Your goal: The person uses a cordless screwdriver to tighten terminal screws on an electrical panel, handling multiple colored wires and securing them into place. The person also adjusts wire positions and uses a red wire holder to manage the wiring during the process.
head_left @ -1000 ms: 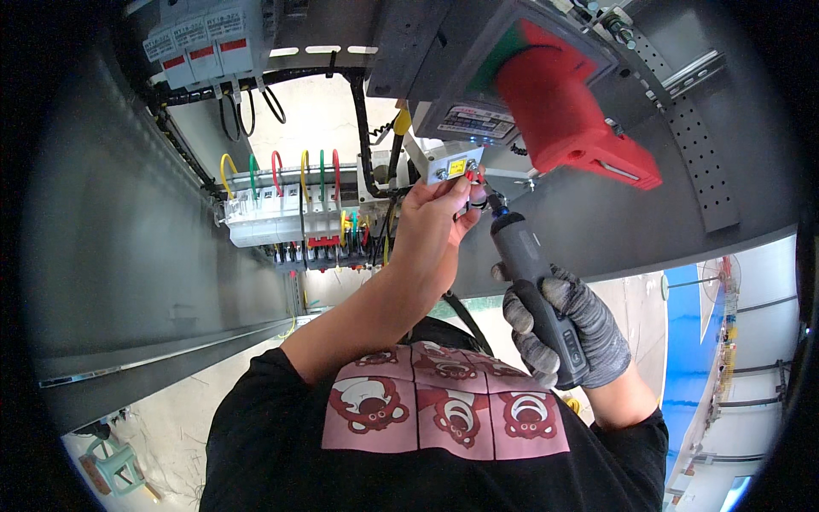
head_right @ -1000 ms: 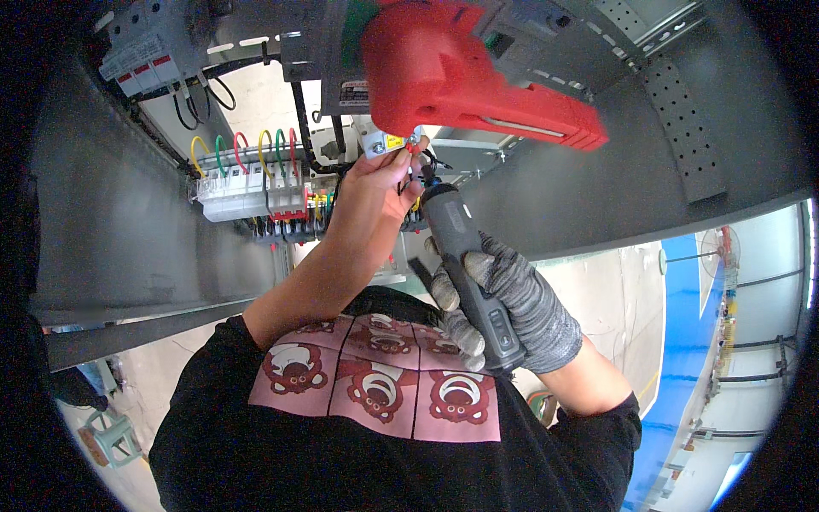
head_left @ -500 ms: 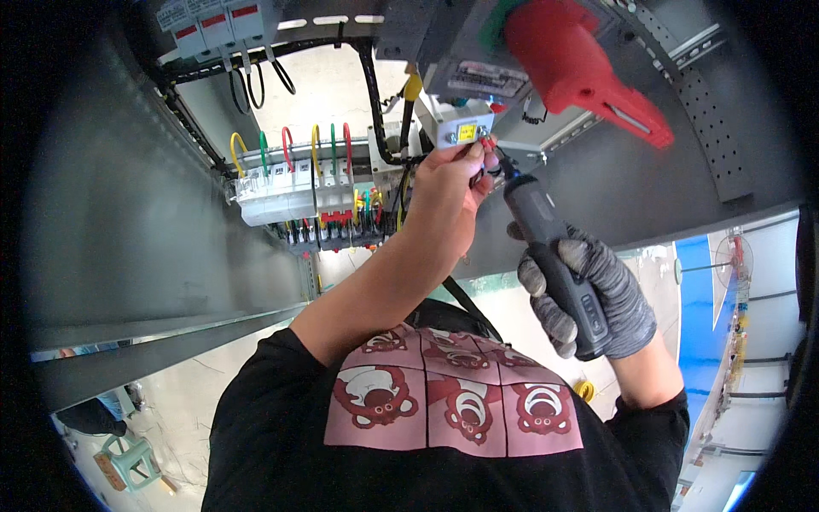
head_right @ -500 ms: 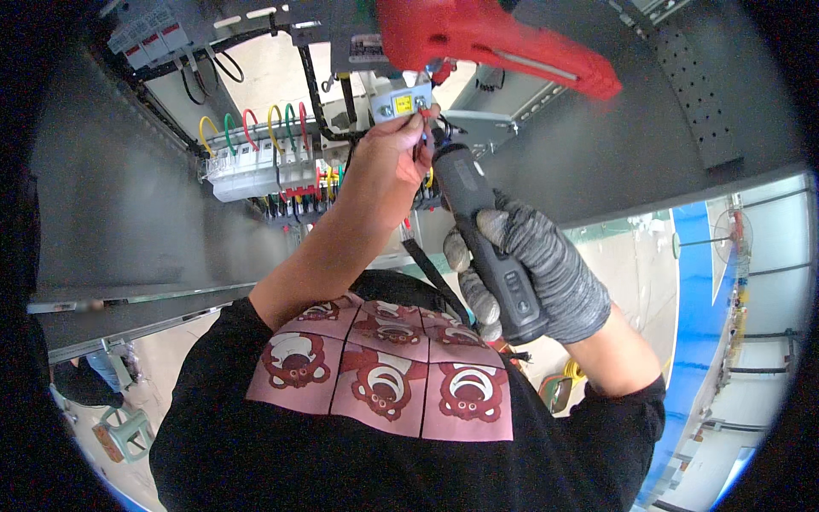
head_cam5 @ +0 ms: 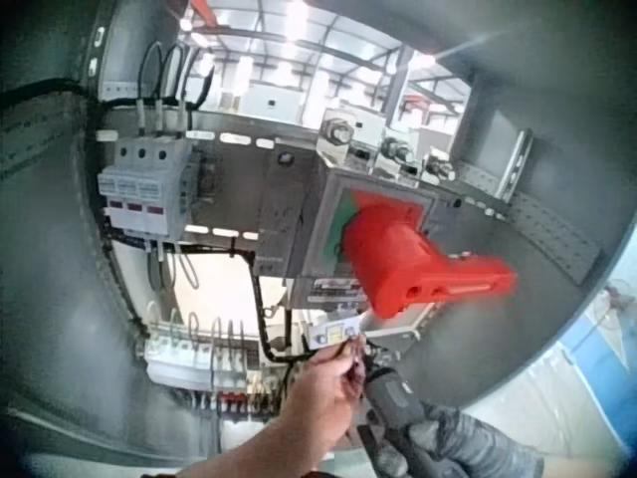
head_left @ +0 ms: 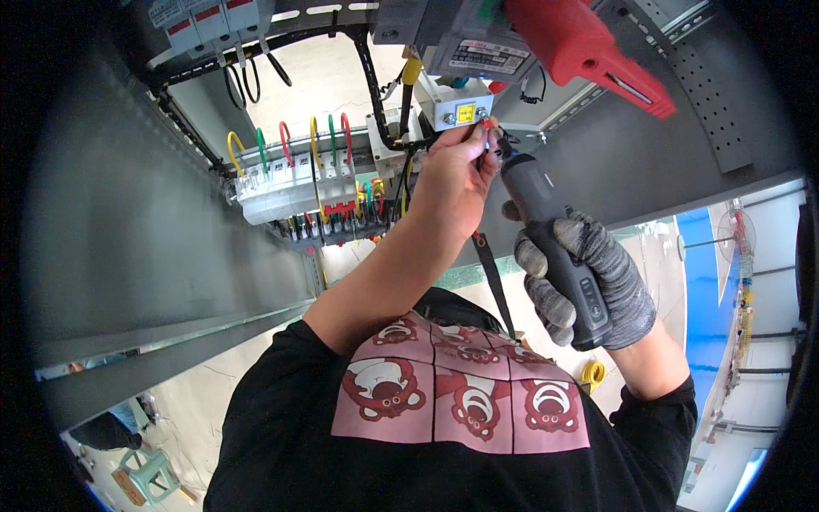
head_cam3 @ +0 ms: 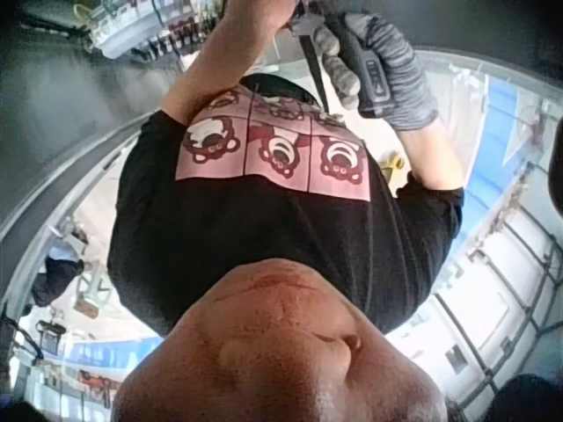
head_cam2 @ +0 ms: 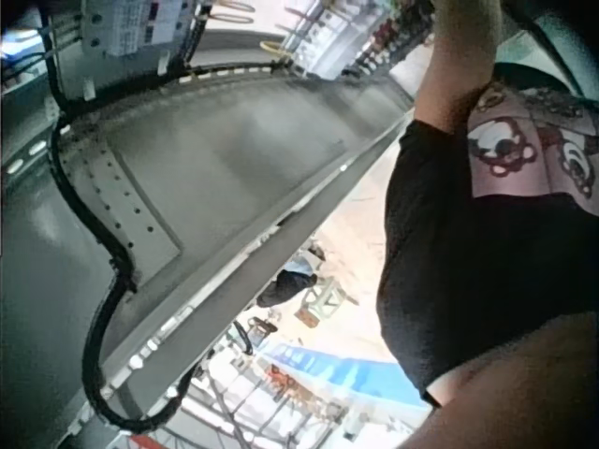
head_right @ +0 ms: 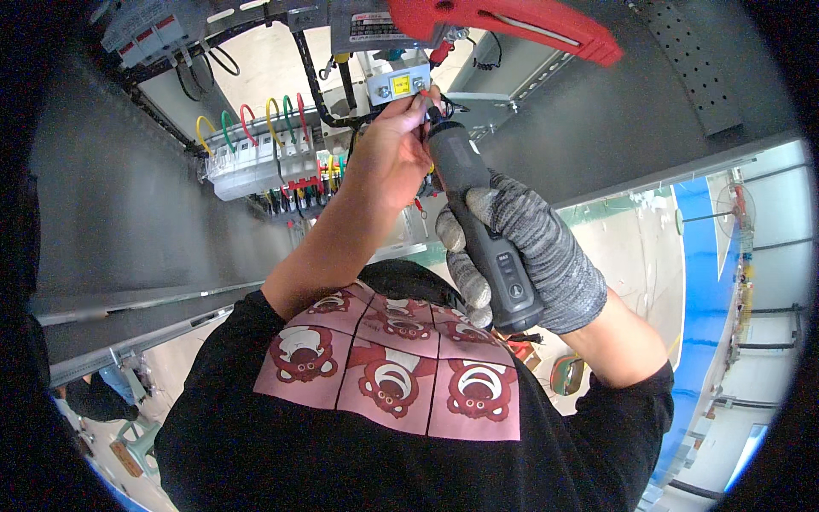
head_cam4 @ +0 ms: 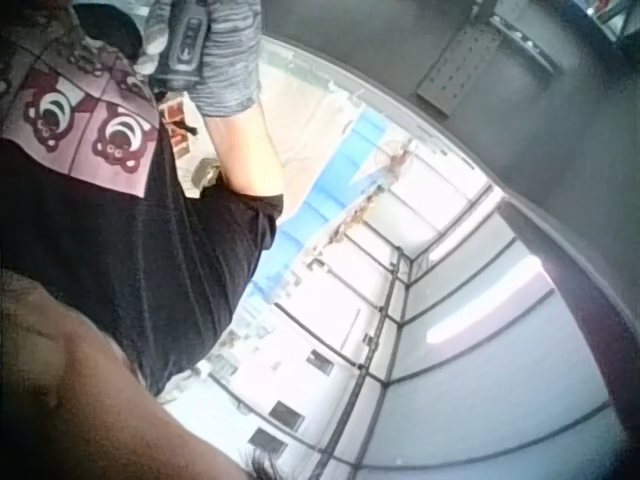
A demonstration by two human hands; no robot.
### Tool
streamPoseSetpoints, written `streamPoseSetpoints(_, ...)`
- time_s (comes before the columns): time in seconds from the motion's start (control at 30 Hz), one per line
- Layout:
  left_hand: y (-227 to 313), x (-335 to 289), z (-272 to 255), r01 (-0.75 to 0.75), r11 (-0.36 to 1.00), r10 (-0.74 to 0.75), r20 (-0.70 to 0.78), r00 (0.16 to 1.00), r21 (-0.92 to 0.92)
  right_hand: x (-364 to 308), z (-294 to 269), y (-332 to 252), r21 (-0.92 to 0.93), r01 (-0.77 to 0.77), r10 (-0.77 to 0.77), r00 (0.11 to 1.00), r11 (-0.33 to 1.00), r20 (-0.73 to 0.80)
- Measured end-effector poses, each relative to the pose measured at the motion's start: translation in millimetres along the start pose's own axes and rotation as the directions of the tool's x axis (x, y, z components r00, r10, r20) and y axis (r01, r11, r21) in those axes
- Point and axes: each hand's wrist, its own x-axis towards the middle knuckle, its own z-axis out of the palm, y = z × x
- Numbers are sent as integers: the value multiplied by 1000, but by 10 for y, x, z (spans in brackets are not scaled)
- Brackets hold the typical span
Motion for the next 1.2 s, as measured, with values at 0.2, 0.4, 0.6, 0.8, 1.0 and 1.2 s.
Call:
streamPoseSetpoints(0.2,-12,-21,2,31,997,-31,2,1000,-72,-12,13,31,17,16,-16,999,1000,-31)
streamPoseSetpoints(0.4,-8,-10,-27,40,996,-39,17,999,-84,-23,137,17,30,36,-32,995,999,-99)
streamPoseSetpoints(0.6,14,-5,-2,64,997,-66,-34,997,-47,-11,130,11,15,20,-19,997,1000,-71)
streamPoseSetpoints(0.8,22,-10,-5,84,991,-87,-23,996,-103,-16,188,-39,-12,13,-14,989,1000,-150)
streamPoseSetpoints(1.0,7,10,-27,88,991,-89,-6,996,-96,-12,158,-35,4,28,-27,993,1000,-117)
streamPoseSetpoints(1.2,17,-9,0,95,990,-100,-43,994,-102,1,167,-56,-52,17,-25,990,999,-140)
